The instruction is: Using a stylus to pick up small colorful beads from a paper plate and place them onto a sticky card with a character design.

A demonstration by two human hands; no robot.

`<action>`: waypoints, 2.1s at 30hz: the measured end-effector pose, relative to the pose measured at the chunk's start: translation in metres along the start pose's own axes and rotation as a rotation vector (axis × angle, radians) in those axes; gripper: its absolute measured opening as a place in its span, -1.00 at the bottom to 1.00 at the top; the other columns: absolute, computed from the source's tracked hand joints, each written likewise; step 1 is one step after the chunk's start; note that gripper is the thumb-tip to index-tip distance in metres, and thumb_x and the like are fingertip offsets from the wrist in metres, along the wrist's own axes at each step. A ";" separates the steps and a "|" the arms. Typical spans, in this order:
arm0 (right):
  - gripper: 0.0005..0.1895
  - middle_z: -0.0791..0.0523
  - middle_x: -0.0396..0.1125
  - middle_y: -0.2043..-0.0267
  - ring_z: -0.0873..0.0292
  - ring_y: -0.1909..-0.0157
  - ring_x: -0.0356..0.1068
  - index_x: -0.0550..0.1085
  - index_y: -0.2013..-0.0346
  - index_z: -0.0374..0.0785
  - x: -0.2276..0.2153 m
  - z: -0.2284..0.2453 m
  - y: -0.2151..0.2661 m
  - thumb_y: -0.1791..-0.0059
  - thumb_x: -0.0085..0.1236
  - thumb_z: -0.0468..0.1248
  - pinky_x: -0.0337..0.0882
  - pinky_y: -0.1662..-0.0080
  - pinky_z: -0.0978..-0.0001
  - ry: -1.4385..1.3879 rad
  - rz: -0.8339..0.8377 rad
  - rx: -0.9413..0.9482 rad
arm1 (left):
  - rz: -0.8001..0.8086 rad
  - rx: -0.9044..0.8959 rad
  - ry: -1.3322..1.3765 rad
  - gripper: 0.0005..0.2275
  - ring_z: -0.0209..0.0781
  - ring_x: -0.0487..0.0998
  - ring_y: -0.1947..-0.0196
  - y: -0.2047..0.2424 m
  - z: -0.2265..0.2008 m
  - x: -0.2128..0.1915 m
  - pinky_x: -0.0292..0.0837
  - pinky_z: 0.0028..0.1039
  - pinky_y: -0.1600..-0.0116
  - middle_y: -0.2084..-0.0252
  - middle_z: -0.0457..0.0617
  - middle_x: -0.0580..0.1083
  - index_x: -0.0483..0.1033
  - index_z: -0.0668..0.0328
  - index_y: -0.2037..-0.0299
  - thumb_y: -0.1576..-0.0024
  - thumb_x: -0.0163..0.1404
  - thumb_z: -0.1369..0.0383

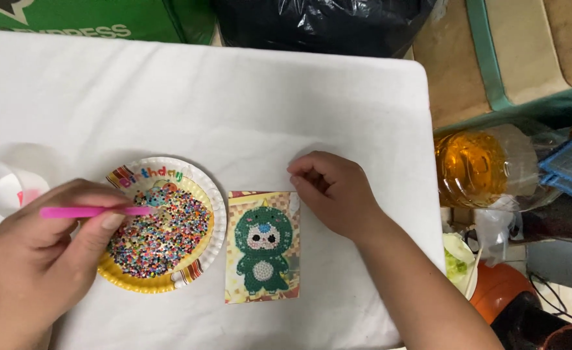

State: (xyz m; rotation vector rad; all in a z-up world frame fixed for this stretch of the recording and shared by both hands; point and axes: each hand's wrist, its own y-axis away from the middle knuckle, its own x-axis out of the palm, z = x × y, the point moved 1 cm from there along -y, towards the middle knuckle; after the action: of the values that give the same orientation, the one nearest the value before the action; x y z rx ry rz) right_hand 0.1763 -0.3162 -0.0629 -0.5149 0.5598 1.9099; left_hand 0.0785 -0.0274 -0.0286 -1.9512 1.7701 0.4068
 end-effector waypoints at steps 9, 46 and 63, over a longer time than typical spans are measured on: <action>-0.91 0.28 0.41 0.37 0.38 0.43 0.29 0.50 0.34 -0.13 -0.002 0.000 0.000 0.09 0.04 -0.30 0.31 0.36 0.57 -0.022 0.013 0.020 | -0.085 -0.215 0.213 -0.86 -0.09 0.59 0.30 0.005 0.014 0.001 0.55 -0.44 0.12 0.32 0.24 0.51 0.32 0.53 0.13 -0.23 -0.25 0.55; -0.87 0.19 0.39 0.37 0.34 0.38 0.27 0.51 0.32 -0.24 0.000 0.004 0.003 0.09 0.01 -0.42 0.25 0.35 0.57 -0.107 -0.054 0.179 | 0.135 -0.357 -0.018 -0.94 -0.46 0.13 0.70 0.000 0.021 -0.015 0.04 -0.66 0.57 0.73 -0.22 0.26 0.53 0.12 0.48 -0.02 0.06 0.44; -0.87 0.21 0.40 0.37 0.34 0.35 0.30 0.52 0.35 -0.22 -0.001 0.010 0.002 0.10 0.02 -0.41 0.30 0.29 0.56 -0.062 -0.041 0.186 | 0.131 -0.361 -0.066 -0.95 -0.49 0.27 0.63 -0.001 0.023 -0.013 0.18 -0.68 0.49 0.70 -0.23 0.39 0.53 0.10 0.47 -0.02 0.10 0.41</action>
State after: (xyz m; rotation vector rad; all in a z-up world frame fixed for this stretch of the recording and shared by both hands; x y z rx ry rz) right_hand 0.1744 -0.3117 -0.0536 -0.3429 0.6737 1.8075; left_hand 0.0799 -0.0041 -0.0416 -2.0314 1.8899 0.8785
